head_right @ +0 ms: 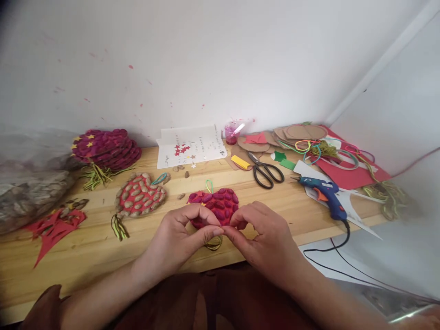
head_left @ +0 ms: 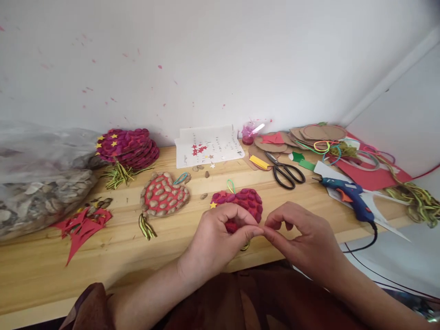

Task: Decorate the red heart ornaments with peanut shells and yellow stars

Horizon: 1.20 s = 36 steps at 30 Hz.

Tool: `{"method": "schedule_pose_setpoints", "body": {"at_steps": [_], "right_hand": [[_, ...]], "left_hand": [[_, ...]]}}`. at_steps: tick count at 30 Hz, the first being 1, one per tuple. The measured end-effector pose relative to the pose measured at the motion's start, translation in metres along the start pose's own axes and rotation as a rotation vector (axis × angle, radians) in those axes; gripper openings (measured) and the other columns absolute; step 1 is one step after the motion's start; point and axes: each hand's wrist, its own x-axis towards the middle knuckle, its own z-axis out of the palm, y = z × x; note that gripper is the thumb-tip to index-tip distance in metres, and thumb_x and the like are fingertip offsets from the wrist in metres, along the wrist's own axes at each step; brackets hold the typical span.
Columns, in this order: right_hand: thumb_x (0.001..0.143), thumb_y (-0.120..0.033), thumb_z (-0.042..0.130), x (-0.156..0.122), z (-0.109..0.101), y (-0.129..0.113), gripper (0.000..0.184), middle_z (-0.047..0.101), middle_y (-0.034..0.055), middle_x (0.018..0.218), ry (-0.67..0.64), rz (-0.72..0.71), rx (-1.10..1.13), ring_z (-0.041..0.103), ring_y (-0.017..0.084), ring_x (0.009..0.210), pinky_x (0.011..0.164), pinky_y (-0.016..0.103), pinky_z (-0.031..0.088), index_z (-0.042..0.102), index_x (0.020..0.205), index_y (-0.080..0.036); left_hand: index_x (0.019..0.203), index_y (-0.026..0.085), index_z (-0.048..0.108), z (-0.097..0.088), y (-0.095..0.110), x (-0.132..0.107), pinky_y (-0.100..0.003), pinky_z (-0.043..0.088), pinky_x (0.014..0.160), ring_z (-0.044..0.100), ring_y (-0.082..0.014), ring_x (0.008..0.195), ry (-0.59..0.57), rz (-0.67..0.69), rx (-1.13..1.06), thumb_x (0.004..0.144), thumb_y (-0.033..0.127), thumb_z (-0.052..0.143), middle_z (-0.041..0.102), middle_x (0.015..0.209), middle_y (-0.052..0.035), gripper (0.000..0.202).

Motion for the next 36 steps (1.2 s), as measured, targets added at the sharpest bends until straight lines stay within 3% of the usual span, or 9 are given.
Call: {"method": "schedule_pose_setpoints", "body": {"at_steps": [9,17,26,32,36], "right_hand": [[0.087,-0.014,0.07,-0.015,0.011,-0.004,0.017,0.064,-0.003,0.069,0.019,-0.087,0.026,0.06,0.013,0.066,0.062,0.026,0.044,0.059,0.077,-0.024],[0.087,-0.016,0.067,-0.023,0.021,-0.006,0.017,0.061,-0.0028,0.068,-0.046,-0.053,0.078,0.058,0.014,0.061,0.056,0.026,0.044,0.056,0.077,-0.024],[0.088,-0.022,0.066,-0.027,0.024,-0.011,0.011,0.064,-0.0028,0.064,-0.077,0.091,0.228,0.057,0.013,0.052,0.047,0.026,0.045,0.063,0.078,-0.025],[0.088,-0.035,0.068,-0.024,0.028,-0.01,0.02,0.062,-0.0022,0.06,-0.137,0.271,0.398,0.058,0.015,0.051,0.047,0.027,0.048,0.063,0.072,-0.025],[0.088,-0.037,0.069,-0.028,0.032,-0.001,0.018,0.063,-0.0023,0.063,-0.143,0.274,0.375,0.059,0.016,0.053,0.05,0.028,0.048,0.063,0.076,-0.026]], "left_hand": [[0.074,0.017,0.069,0.001,-0.011,-0.019,-0.021,0.047,0.069,0.061,-0.0103,0.07,0.042,0.062,0.185,0.082,0.032,0.078,0.07,0.076,0.0009,0.019],[0.077,0.017,0.064,0.0,-0.022,-0.033,-0.023,0.044,0.07,0.058,-0.0125,0.073,0.037,0.02,0.238,0.089,0.037,0.071,0.065,0.076,0.0001,0.024],[0.077,0.017,0.06,0.003,-0.016,-0.036,-0.023,0.04,0.066,0.051,-0.0117,0.071,-0.001,-0.027,0.214,0.09,0.041,0.068,0.061,0.075,0.0011,0.028],[0.075,0.017,0.057,0.005,-0.018,-0.035,-0.023,0.038,0.063,0.047,-0.0108,0.068,-0.001,-0.075,0.115,0.09,0.04,0.067,0.056,0.072,0.0024,0.029],[0.076,0.016,0.059,0.006,-0.021,-0.033,-0.024,0.039,0.064,0.047,-0.0114,0.068,0.029,-0.151,0.002,0.083,0.041,0.073,0.057,0.073,0.0013,0.03]]}}
